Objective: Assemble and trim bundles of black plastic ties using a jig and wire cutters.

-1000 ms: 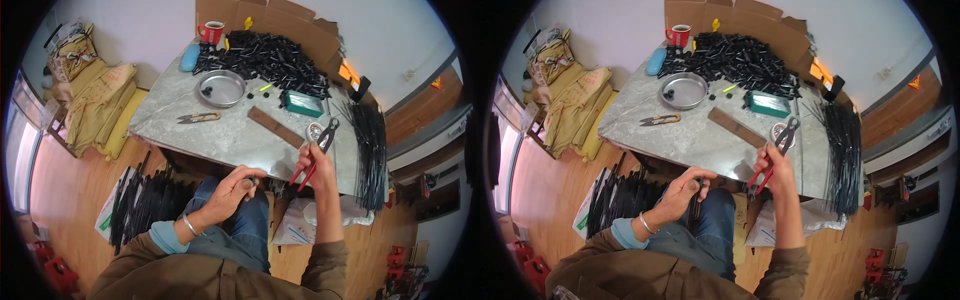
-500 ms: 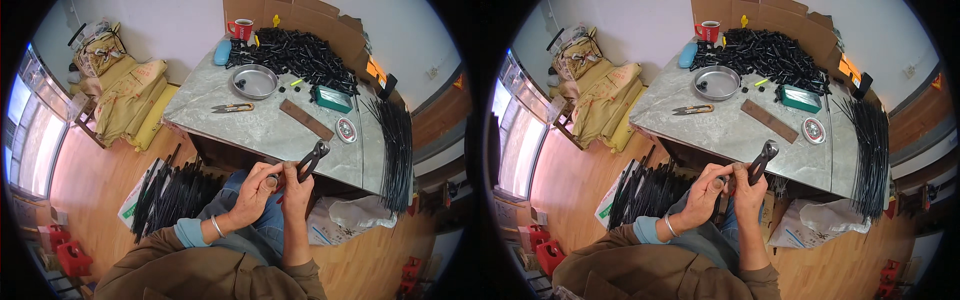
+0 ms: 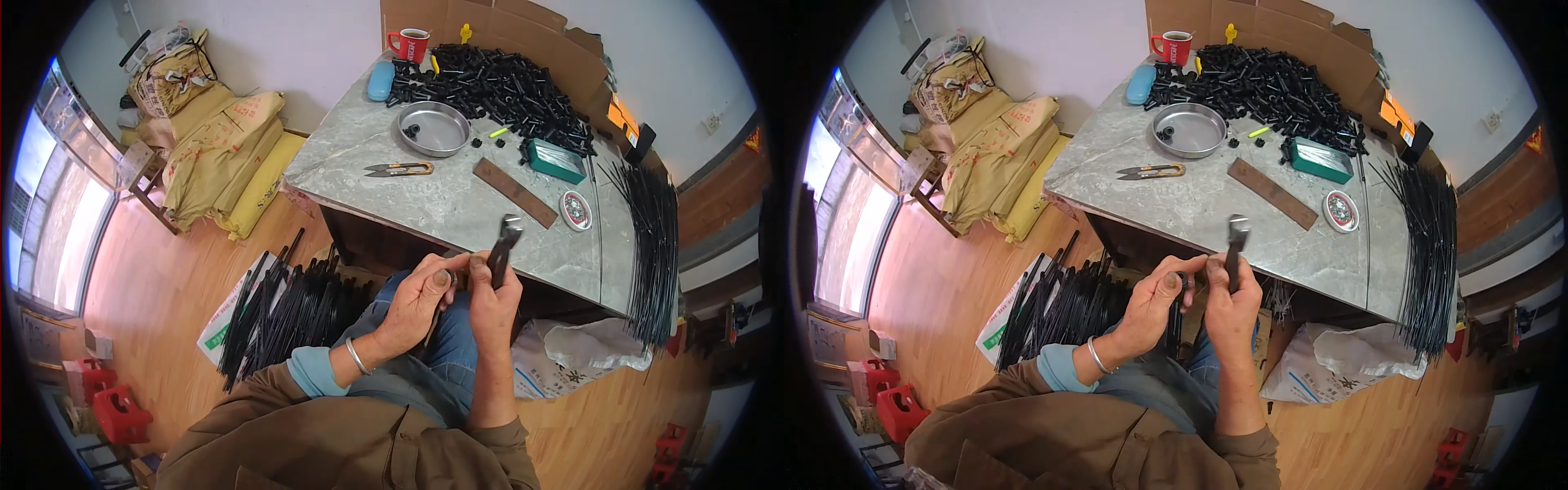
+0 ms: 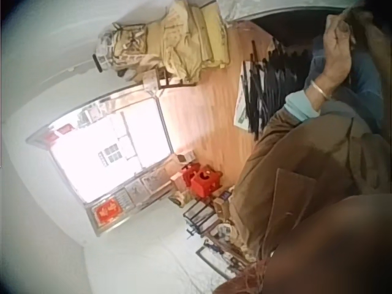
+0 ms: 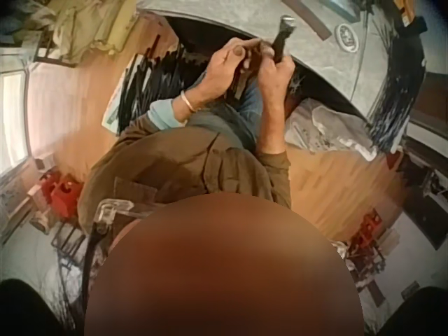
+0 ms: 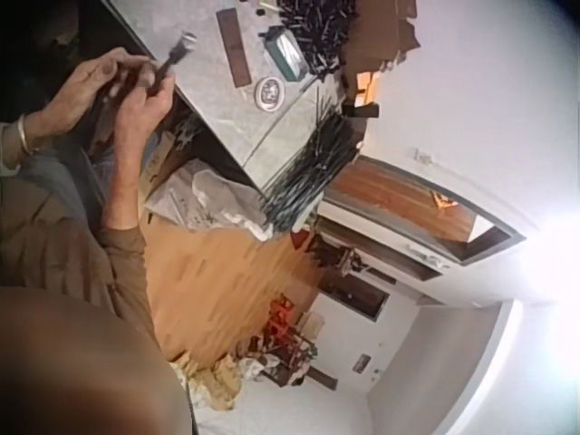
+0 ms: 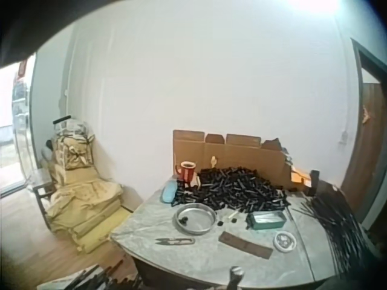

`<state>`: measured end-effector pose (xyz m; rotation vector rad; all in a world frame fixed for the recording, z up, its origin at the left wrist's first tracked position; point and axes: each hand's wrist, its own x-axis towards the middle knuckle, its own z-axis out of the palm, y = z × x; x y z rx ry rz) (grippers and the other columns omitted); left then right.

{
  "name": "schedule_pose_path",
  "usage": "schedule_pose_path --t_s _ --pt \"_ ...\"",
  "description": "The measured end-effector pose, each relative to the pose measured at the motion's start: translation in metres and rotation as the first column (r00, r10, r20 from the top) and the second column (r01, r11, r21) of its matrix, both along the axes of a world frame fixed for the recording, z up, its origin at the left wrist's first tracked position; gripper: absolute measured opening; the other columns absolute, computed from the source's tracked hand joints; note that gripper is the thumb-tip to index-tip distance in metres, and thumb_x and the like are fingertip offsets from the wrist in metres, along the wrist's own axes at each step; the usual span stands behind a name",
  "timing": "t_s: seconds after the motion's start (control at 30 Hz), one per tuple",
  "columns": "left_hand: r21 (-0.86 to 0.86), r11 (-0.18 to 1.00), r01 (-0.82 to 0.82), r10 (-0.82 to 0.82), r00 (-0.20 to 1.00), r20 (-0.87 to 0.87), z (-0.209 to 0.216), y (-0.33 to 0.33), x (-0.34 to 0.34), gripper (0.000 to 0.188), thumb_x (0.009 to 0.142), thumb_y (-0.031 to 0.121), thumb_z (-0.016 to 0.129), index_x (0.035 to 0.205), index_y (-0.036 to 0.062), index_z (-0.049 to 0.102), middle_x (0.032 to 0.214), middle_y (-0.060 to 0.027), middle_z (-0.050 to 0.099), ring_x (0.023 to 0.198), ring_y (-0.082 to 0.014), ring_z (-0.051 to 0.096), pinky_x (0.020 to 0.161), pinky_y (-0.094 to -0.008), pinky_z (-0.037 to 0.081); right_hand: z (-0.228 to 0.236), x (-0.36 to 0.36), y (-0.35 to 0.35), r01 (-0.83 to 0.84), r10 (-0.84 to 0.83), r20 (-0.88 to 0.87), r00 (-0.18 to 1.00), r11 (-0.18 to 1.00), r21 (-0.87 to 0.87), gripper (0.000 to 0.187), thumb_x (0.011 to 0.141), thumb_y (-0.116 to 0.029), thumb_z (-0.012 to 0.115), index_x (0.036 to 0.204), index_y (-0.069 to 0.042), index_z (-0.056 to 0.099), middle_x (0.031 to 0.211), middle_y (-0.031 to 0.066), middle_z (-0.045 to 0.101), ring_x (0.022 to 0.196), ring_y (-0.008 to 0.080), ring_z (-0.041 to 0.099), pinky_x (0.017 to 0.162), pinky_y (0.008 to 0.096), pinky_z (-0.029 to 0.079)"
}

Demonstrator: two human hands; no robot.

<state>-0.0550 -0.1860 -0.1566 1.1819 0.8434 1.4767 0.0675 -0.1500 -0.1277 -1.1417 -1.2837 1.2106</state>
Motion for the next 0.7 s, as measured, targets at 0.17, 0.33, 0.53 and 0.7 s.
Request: schedule_pose_path --t_s 0.17,0.33,0.53,0.7 --pt "-0.038 0.999 -0.024 0.026 0.998 0.060 0.003 0.001 -0.001 0.048 0.102 0.036 0.037 0.128 -0.0018 0.052 0.104 -0.0034 0.044 0.080 -0.0083 0.046 0.069 -0.0223 0.042 -0.007 0.005 -0.005 -0.277 0.217 -0.353 0.910 0.952 -0.128 0.015 0.095 -0.013 0.055 0.094 0.002 0.059 0.076 0.0034 0.057 0.063 0.0108 0.054 0.057 0.0256 0.048" --pt "-0.046 0.999 -0.026 0.029 0.999 0.045 0.006 0.000 -0.001 0.045 0.103 0.034 0.038 0.126 -0.0013 0.053 0.104 -0.0020 0.043 0.078 -0.0061 0.044 0.067 -0.0201 0.041 -0.003 0.002 -0.010 -0.227 0.197 -0.256 0.946 0.969 -0.096 0.016 0.094 -0.014 0.056 0.094 0.002 0.059 0.074 0.0050 0.057 0.063 0.0120 0.055 0.057 0.0257 0.047" --pt "-0.039 0.999 -0.008 0.007 1.000 -0.010 0.005 0.001 -0.001 0.051 0.102 0.039 0.036 0.127 -0.0032 0.051 0.107 -0.0041 0.046 0.083 -0.0086 0.049 0.073 -0.0239 0.043 -0.004 0.003 -0.010 -0.211 0.187 -0.249 0.950 0.975 -0.075 0.016 0.094 -0.014 0.056 0.094 0.002 0.059 0.073 0.0045 0.058 0.061 0.0115 0.055 0.055 0.0244 0.046" --pt "-0.035 0.999 -0.014 0.013 1.000 -0.017 0.004 0.001 0.001 0.049 0.103 0.037 0.035 0.127 -0.0024 0.051 0.107 -0.0037 0.047 0.082 -0.0084 0.049 0.072 -0.0230 0.043 -0.004 0.005 -0.011 -0.201 0.181 -0.223 0.958 0.977 -0.073 0.016 0.094 -0.014 0.057 0.094 0.002 0.059 0.073 0.0044 0.058 0.061 0.0110 0.055 0.055 0.0241 0.045"
